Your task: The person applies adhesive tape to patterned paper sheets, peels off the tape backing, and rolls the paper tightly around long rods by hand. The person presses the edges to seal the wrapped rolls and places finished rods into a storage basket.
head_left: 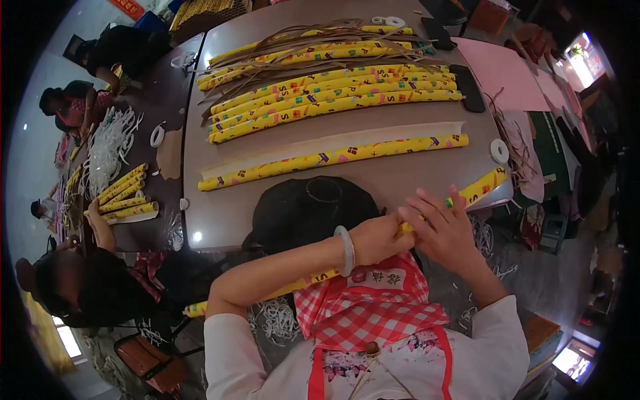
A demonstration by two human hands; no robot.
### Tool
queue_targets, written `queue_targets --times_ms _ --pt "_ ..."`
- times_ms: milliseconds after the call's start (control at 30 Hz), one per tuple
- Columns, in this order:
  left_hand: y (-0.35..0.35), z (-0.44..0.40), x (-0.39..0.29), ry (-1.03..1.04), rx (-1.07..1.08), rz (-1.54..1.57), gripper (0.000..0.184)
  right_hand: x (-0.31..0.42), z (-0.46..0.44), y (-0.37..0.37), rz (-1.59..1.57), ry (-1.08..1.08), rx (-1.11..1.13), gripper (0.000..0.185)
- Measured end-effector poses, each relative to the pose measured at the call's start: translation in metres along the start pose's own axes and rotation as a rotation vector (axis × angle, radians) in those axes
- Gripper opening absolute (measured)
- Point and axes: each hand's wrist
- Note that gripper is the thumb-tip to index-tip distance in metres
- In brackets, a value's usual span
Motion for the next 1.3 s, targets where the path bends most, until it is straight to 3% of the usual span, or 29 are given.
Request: queue_targets --times_ms 67,133,367,433,567,633,833,967,1300 --pt "-0.007 -0.001 -0.012 0.062 -0.064 -0.121 0.046 -0.009 0.009 0.007 -0.103 0.044 -0.052 0.05" --pt "-0.018 -0.003 -0.024 0.005 0.023 -0.247 0.048 -0.014 0.012 0.01 -0.112 0.047 -0.076 0.049" --pt "-0.036 -0.023 -0.03 -0.018 -0.005 -0.374 0.052 -0.031 0.013 0.026 -0.168 0.174 -0.147 0.046" --pt "-0.037 -0.019 -0.027 0.162 -0.172 -0.68 0.057 -0.038 0.018 0.031 -0.181 0.197 -0.12 0.047" --pt "-0.034 0.0 -0.015 0.071 -0.393 -0.823 0.061 -0.048 0.026 0.039 -0.215 0.278 -0.067 0.048" --pt "-0.036 0.004 -0.005 0.096 -0.632 -0.964 0.061 -0.054 0.026 0.041 -0.249 0.256 -0.082 0.049" --pt "-0.037 0.021 0.019 0.063 -0.639 -0.937 0.059 -0.053 0.025 0.043 -0.266 0.347 -0.063 0.047" --pt "-0.039 0.017 0.031 0.09 -0.623 -0.769 0.041 -0.053 0.023 0.048 -0.294 0.378 -0.044 0.05" --pt "-0.053 0.011 0.048 0.169 -0.729 -0.72 0.035 -0.065 -0.014 0.037 -0.182 0.202 0.027 0.054"
Point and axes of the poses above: each hand's wrist, its own z-axis away from the middle knuckle, its own y-axis out of the palm, x = y × z, and after that the axes turned 14 degrees about -y, right-handed
